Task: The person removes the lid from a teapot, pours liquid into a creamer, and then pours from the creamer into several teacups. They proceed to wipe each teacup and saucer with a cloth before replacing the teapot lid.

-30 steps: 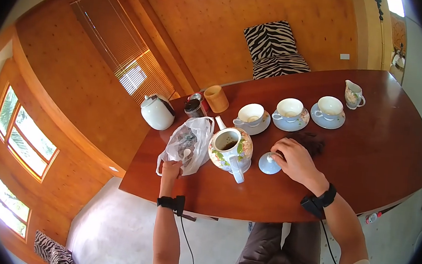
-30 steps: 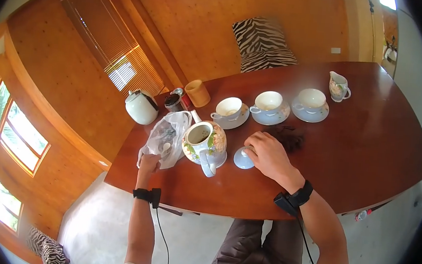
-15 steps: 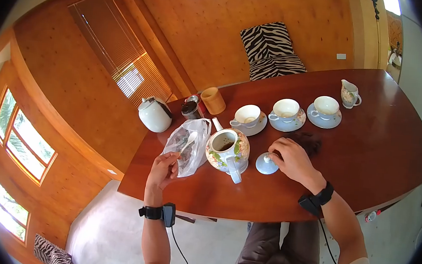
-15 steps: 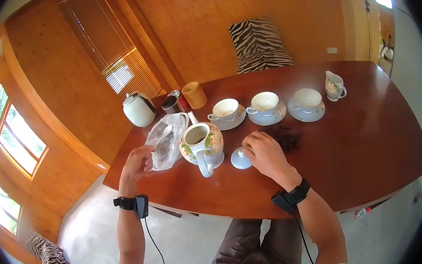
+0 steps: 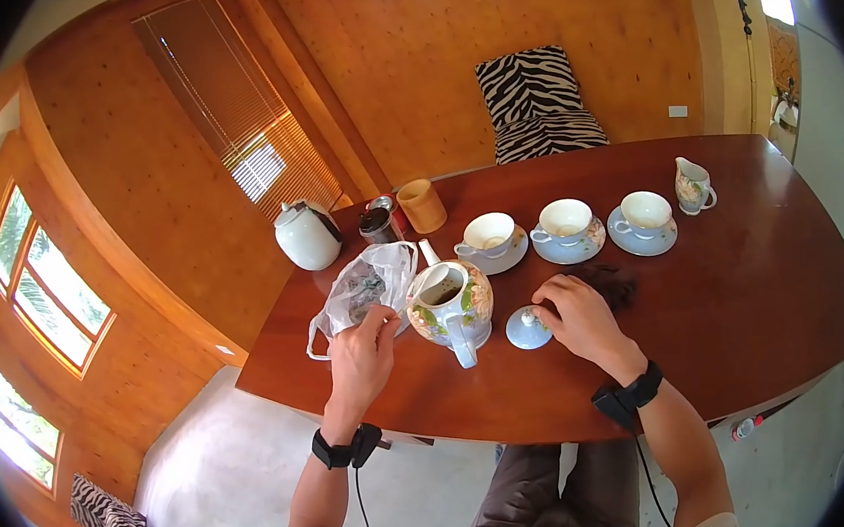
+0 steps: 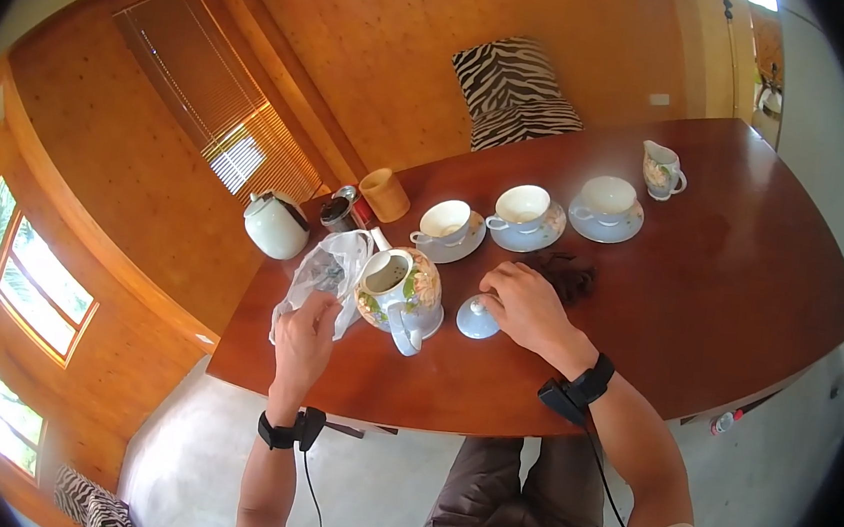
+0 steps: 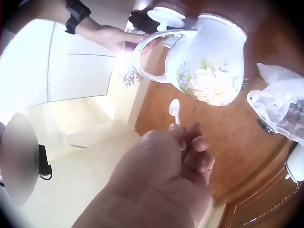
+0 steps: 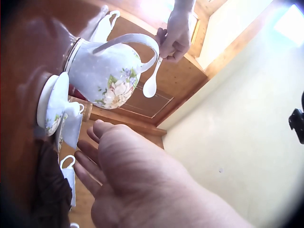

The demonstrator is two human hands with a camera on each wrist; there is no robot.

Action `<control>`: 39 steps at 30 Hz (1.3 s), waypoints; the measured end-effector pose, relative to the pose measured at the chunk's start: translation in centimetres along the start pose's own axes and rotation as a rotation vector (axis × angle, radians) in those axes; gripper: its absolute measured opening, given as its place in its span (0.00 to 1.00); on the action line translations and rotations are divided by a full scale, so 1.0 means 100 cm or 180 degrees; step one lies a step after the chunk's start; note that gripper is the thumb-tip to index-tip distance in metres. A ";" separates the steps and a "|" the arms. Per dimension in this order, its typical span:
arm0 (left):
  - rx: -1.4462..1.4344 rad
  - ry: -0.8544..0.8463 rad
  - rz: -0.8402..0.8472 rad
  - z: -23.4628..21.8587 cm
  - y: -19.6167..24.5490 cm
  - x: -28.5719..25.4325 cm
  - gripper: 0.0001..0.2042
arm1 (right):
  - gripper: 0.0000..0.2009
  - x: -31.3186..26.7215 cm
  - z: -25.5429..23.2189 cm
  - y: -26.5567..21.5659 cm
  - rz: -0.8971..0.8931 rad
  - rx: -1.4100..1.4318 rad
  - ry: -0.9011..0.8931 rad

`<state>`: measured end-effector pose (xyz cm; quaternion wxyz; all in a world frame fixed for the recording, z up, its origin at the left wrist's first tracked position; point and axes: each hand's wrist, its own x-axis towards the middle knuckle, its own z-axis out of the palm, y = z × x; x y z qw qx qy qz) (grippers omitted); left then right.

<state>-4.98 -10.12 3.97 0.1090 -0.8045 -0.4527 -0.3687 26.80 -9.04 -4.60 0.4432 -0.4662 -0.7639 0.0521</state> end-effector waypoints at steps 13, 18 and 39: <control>-0.1514 -0.0325 -0.2956 0.052 -0.173 -0.040 0.11 | 0.07 0.000 0.000 -0.001 -0.0041 0.0004 0.0027; -0.1516 -0.0497 -0.3151 0.063 -0.183 -0.043 0.13 | 0.07 -0.001 0.001 0.000 -0.0011 0.0024 0.0004; -0.0493 0.0481 -0.1372 0.061 -0.095 -0.019 0.18 | 0.10 -0.002 0.004 -0.003 0.0032 -0.0068 -0.0065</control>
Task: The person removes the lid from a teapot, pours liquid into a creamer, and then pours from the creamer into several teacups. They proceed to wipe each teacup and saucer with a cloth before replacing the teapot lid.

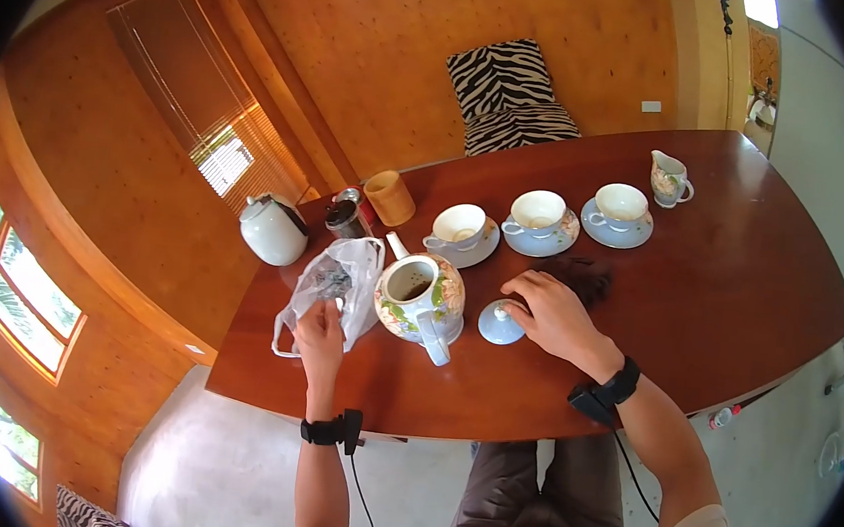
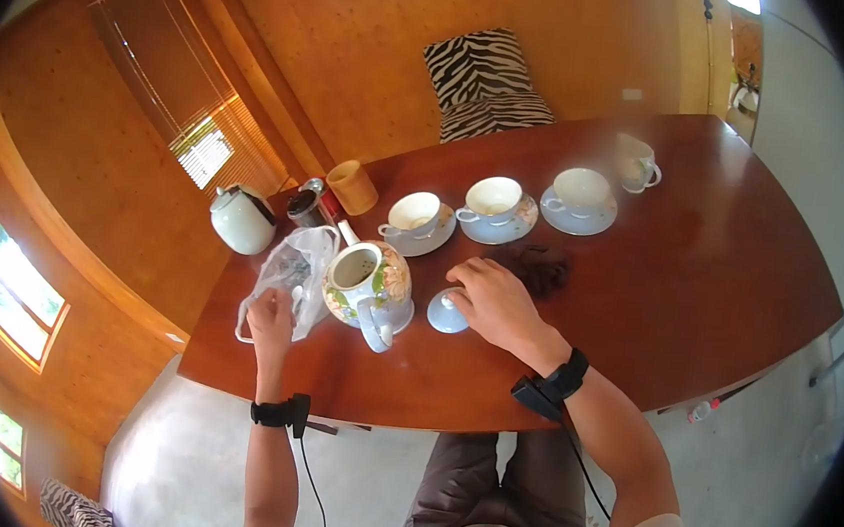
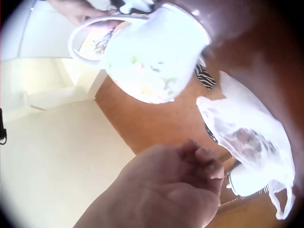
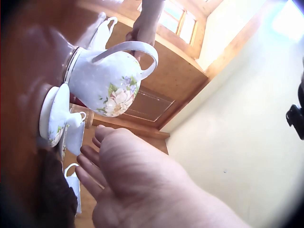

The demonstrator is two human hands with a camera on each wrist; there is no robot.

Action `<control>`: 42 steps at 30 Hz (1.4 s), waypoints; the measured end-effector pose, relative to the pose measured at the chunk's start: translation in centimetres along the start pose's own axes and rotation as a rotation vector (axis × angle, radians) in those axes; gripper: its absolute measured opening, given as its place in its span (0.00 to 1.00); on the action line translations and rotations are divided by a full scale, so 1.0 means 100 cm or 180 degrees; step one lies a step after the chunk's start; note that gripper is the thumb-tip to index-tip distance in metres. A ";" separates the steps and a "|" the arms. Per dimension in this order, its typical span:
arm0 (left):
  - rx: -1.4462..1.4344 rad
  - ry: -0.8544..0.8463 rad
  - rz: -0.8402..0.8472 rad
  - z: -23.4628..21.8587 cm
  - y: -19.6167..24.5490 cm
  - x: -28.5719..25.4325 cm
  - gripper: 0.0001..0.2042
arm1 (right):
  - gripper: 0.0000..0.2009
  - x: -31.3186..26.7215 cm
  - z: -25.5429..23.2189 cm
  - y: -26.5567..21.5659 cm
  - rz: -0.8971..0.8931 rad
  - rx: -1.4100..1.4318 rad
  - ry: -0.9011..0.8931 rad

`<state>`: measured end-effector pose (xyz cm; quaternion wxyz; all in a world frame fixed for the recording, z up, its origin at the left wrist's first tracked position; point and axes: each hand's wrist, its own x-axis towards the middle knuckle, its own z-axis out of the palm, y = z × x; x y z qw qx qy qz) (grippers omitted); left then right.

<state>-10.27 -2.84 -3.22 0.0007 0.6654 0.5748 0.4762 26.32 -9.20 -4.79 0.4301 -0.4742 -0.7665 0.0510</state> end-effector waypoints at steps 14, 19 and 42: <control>-0.2055 0.0860 -0.0517 0.084 0.013 0.043 0.21 | 0.14 -0.004 0.019 -0.001 0.0080 -0.0241 -0.0380; -0.2298 0.0593 -0.0643 0.083 0.008 0.041 0.21 | 0.13 -0.003 0.020 -0.002 0.0220 -0.0003 -0.0550; -0.1940 0.0442 -0.0602 0.094 0.015 0.031 0.19 | 0.12 0.137 0.016 -0.088 -0.0614 -0.0316 -0.0940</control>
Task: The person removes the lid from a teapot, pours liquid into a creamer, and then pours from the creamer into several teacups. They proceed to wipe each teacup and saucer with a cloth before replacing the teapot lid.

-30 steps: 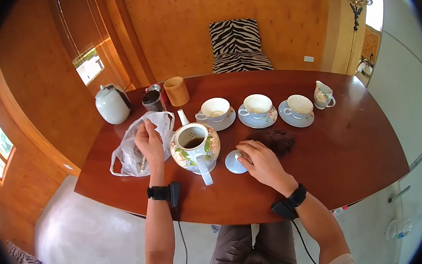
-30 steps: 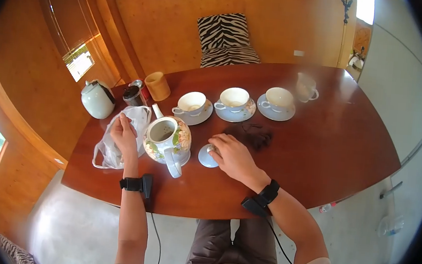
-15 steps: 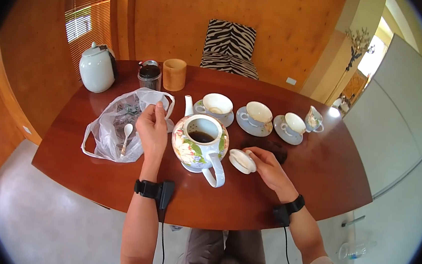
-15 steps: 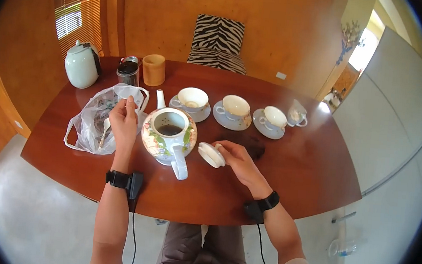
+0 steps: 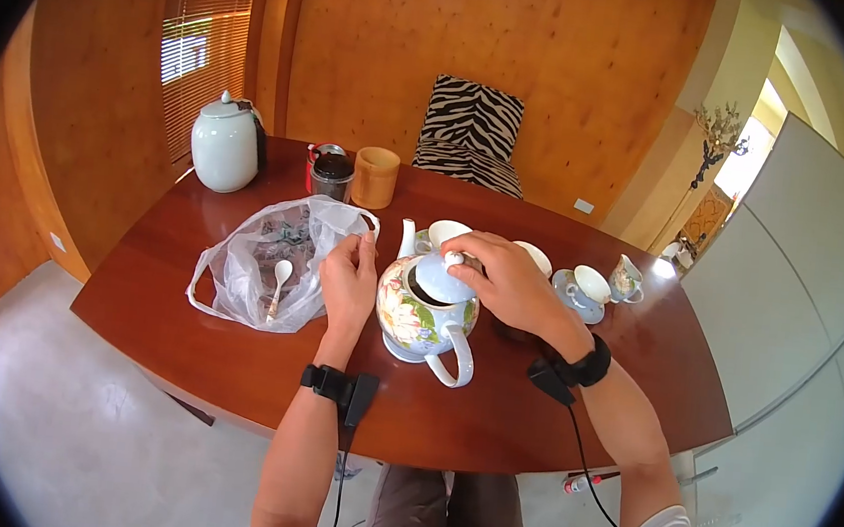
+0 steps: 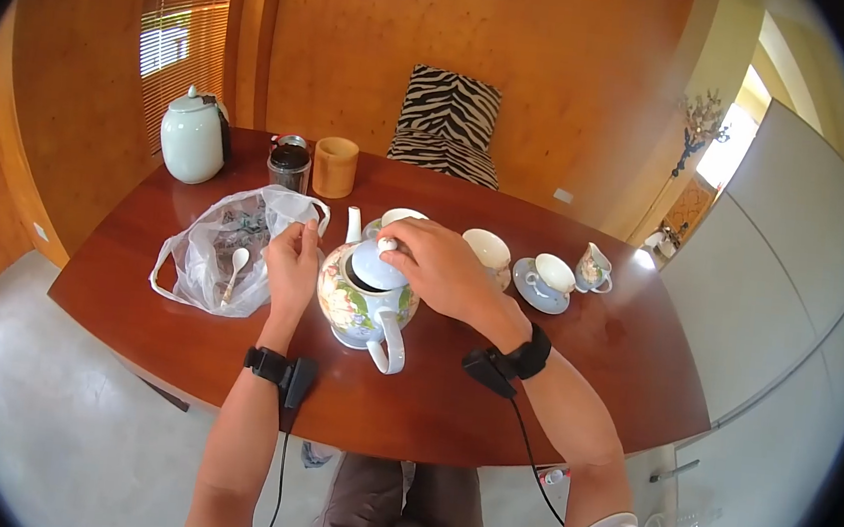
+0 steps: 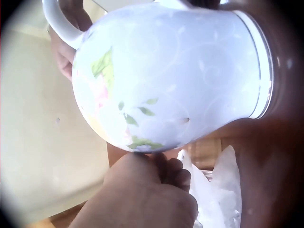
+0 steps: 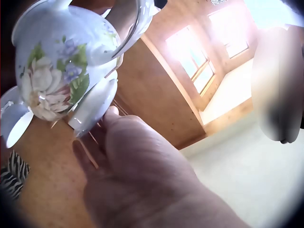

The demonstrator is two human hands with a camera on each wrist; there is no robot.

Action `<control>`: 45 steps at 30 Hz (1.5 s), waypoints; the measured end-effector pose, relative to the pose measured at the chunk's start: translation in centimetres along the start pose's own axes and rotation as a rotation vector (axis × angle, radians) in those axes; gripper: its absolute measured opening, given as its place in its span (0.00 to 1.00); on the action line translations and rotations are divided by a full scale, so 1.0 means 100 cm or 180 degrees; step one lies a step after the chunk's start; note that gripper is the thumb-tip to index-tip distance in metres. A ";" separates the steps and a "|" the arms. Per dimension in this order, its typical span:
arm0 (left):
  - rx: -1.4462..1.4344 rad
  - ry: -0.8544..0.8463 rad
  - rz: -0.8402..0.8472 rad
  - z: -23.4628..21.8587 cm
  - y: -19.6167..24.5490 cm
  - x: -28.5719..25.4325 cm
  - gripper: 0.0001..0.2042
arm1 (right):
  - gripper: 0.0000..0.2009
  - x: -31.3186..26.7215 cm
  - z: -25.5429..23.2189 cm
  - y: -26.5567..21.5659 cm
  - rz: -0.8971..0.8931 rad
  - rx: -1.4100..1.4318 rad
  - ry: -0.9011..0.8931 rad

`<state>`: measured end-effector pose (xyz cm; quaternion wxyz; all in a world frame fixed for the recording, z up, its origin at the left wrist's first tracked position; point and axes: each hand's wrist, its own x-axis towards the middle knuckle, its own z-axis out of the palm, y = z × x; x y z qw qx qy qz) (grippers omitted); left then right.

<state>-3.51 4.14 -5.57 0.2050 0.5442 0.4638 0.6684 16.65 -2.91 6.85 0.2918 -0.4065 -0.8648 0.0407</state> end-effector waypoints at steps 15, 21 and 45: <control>0.0091 -0.0107 0.0072 -0.002 0.009 -0.002 0.20 | 0.17 -0.069 -0.010 -0.011 0.1025 0.0333 0.0428; 0.0010 -0.0603 0.0079 -0.003 0.003 0.001 0.18 | 0.25 -0.115 0.005 -0.039 0.2105 0.3669 -0.1649; -0.0720 -0.3592 -0.0493 0.010 0.095 -0.063 0.26 | 0.27 -0.271 -0.047 -0.014 0.2613 0.3301 0.0297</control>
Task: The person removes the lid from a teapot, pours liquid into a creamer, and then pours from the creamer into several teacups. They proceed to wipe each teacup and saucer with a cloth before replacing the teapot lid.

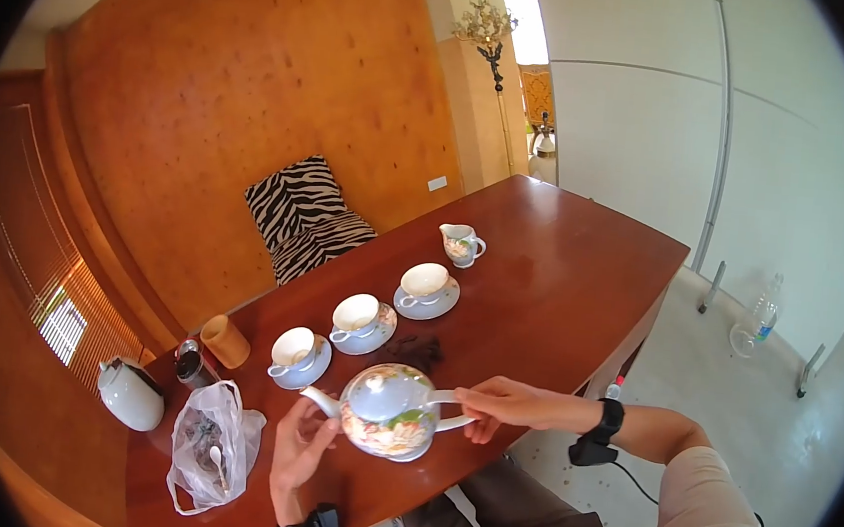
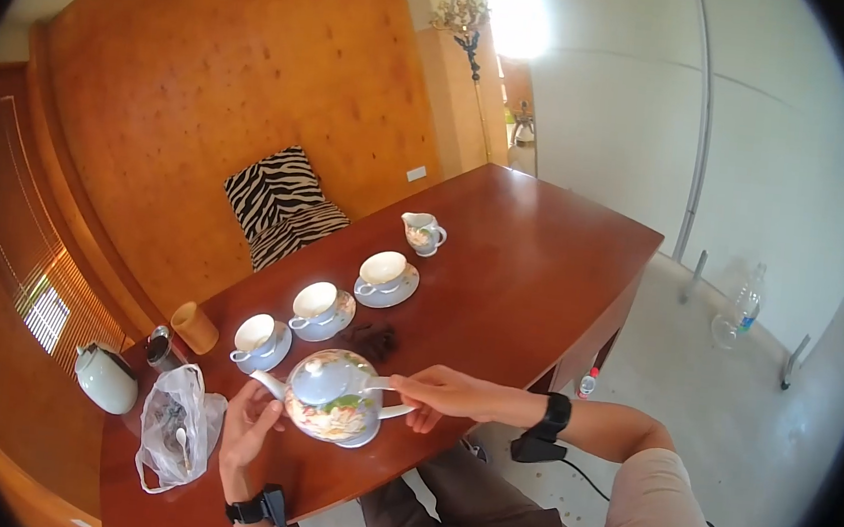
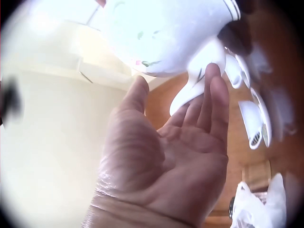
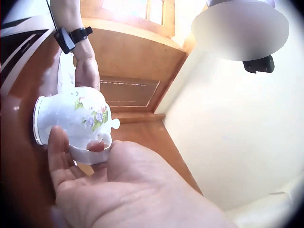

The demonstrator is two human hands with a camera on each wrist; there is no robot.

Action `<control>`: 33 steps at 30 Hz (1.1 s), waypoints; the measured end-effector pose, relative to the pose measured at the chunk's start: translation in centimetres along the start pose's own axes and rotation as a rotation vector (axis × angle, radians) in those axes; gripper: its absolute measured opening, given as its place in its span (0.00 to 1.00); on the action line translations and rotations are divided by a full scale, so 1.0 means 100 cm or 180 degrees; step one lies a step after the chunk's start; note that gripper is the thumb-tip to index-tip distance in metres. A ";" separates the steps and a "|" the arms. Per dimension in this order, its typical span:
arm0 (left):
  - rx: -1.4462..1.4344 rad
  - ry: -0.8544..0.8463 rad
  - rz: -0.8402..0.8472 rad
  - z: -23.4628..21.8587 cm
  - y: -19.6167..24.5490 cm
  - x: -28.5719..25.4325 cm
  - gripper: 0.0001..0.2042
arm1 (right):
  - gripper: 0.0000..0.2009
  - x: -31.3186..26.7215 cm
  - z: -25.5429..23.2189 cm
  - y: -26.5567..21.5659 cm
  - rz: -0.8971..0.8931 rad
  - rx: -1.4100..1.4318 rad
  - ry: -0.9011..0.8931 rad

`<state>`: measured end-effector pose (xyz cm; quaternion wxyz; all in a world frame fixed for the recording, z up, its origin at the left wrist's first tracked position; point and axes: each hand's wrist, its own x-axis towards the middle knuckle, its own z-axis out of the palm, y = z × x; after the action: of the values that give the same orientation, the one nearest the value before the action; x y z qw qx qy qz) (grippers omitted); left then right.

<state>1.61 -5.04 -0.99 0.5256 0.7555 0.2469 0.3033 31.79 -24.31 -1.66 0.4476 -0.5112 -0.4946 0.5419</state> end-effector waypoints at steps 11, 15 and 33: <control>-0.0093 -0.0905 0.0187 0.150 0.026 0.135 0.24 | 0.30 -0.093 -0.104 0.002 0.0114 0.0008 0.1303; -0.0078 -0.1019 0.0206 0.197 0.020 0.182 0.23 | 0.30 -0.097 -0.136 0.011 -0.0009 0.0032 0.1700; -0.0341 -0.0967 0.0168 0.284 -0.025 0.300 0.23 | 0.30 -0.110 -0.214 0.027 0.0017 0.0118 0.2382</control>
<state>42.64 -1.80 -4.86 0.5883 0.7698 0.1280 0.2119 53.98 -33.85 -2.90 0.6052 -0.6670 -0.2856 0.3276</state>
